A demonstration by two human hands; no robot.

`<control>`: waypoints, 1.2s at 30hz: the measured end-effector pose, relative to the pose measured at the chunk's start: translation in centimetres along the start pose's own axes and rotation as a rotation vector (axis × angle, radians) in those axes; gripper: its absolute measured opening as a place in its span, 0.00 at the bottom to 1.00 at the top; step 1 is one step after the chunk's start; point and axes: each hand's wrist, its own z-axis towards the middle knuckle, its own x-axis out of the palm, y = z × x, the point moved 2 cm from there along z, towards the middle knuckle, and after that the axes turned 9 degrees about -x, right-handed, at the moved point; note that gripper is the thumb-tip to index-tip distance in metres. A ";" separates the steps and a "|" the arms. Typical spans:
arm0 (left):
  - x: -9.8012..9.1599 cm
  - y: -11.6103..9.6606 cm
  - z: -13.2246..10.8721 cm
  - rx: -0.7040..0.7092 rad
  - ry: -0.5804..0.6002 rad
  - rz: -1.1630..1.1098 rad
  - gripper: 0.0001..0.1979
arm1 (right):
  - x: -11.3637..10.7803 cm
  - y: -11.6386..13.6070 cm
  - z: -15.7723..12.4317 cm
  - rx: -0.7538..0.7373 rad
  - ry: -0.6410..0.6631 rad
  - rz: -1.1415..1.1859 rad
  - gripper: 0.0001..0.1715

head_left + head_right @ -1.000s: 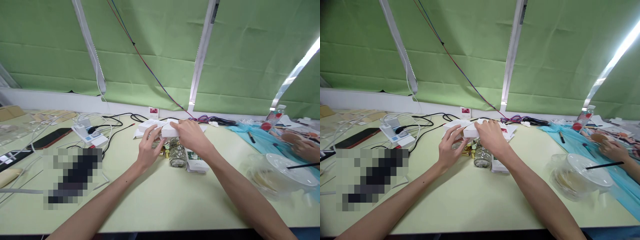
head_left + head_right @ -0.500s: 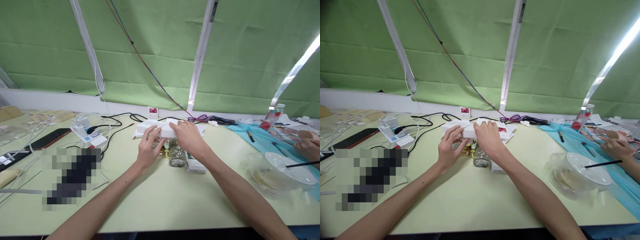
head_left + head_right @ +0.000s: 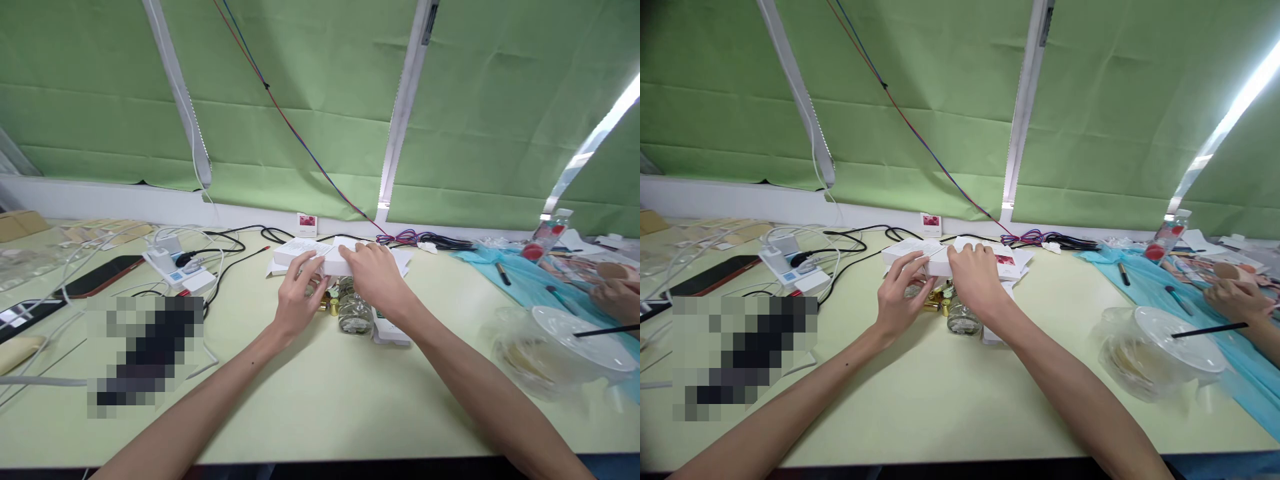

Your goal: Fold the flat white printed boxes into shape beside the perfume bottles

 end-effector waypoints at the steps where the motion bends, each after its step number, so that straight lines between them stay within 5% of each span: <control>1: 0.0 0.0 0.0 -0.002 0.003 0.002 0.17 | 0.0 0.0 0.0 -0.001 0.001 0.001 0.31; 36: 0.0 0.0 -0.1 0.058 -0.047 0.100 0.16 | 0.3 0.9 -0.3 0.064 -0.006 0.008 0.28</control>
